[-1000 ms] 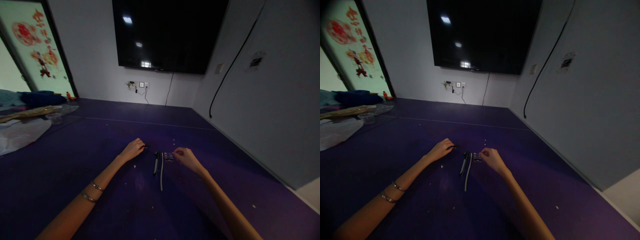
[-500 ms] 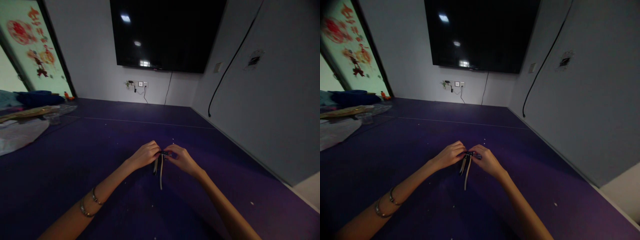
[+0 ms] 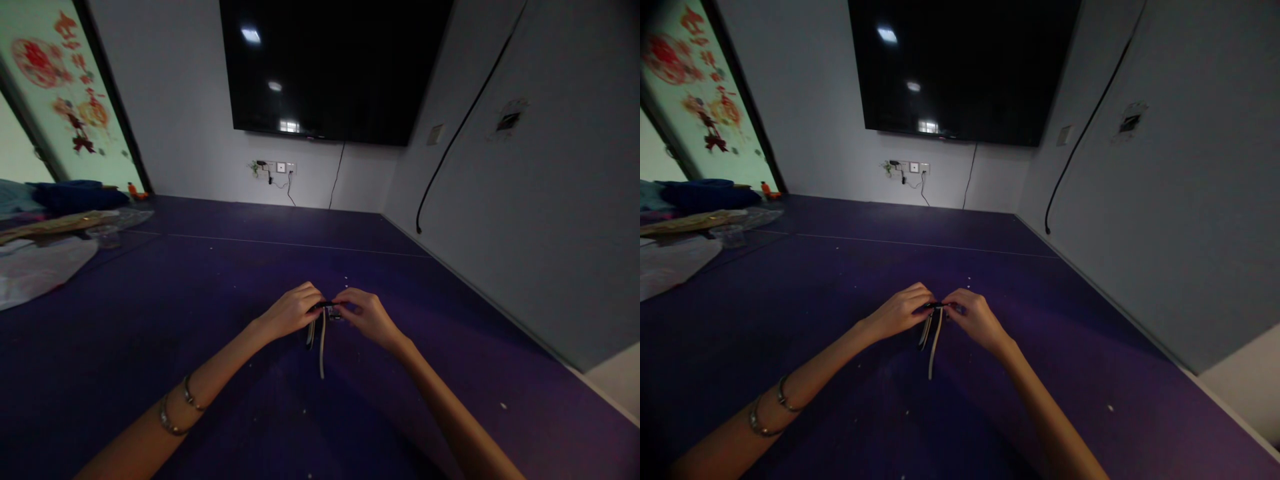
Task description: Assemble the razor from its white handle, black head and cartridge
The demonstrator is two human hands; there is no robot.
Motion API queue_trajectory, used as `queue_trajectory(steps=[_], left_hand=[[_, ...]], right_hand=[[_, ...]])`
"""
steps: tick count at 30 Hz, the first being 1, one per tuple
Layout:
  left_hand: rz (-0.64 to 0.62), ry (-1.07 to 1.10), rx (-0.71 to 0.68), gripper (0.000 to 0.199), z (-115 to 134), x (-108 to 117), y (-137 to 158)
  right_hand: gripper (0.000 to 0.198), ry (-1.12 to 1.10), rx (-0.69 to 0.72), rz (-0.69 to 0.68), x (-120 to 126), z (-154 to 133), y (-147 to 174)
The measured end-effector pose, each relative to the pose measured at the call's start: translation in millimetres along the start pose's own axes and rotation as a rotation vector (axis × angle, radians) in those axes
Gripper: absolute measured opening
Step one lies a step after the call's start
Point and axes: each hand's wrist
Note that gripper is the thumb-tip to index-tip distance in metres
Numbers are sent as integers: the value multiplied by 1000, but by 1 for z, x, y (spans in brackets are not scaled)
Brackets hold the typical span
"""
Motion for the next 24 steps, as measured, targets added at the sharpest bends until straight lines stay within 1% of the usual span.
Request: queue_trajectory(steps=[4, 7, 10, 14, 18, 24], left_hand=[[13, 34, 19, 19, -1, -4, 0], [62, 82, 50, 17, -5, -8, 0], [104, 135, 89, 16, -8, -11, 0], [126, 191, 156, 16, -10, -12, 0], [134, 219, 178, 16, -10, -12, -1], [148, 235, 178, 13, -8, -11, -2]], right_hand=[[21, -69, -79, 24, -1, 1, 1], [23, -141, -132, 44, -1, 1, 1], [24, -210, -174, 67, -2, 1, 1], [25, -258, -227, 92, -2, -1, 0], [27, -267, -247, 107, -2, -2, 0], [26, -273, -230, 114, -2, -1, 0]])
Point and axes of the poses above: each hand's wrist, its own y-axis away from the middle knuckle, its own x-axis out of the back of the hand, z = x × y, and after that the axes turned 12 degrees about -y, right-handed
